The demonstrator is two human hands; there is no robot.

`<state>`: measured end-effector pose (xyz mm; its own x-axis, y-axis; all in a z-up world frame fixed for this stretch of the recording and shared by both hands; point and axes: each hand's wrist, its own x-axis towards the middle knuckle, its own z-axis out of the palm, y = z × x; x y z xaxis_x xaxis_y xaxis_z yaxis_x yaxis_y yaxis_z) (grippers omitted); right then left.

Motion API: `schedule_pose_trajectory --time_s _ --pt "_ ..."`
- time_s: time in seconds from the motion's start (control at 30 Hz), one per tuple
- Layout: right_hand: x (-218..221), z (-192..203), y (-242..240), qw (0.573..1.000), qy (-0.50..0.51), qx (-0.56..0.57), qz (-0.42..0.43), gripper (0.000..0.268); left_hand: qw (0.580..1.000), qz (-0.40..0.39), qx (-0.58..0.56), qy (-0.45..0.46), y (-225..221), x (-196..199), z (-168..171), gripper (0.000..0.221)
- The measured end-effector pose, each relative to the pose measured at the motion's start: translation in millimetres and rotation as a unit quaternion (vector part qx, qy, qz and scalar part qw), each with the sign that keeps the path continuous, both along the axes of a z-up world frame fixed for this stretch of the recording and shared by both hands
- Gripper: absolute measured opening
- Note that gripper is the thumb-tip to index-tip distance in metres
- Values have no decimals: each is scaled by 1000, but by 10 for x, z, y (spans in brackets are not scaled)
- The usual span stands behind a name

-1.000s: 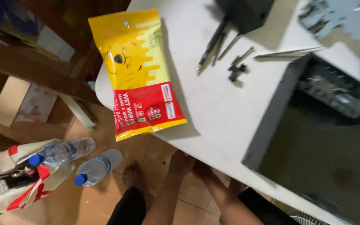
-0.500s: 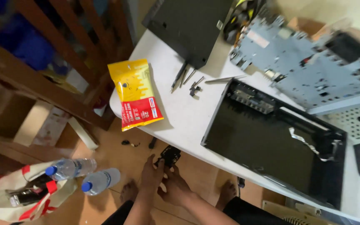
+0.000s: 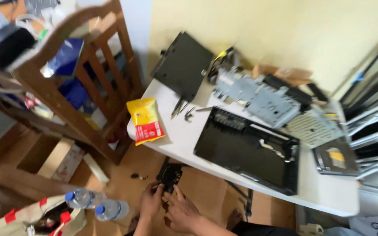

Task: Disassembling an electronic device by removing its internal components such as the optical drive and circuit boards.

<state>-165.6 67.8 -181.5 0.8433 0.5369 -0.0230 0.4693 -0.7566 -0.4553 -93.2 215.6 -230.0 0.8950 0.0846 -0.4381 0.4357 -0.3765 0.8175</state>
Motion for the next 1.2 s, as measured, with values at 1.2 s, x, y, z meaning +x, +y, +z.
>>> schedule_pose_trajectory --time_s 1.2 --pt "-216 2630 -1330 901 -303 214 -224 27 922 11 -236 -306 -1214 -72 2607 23"
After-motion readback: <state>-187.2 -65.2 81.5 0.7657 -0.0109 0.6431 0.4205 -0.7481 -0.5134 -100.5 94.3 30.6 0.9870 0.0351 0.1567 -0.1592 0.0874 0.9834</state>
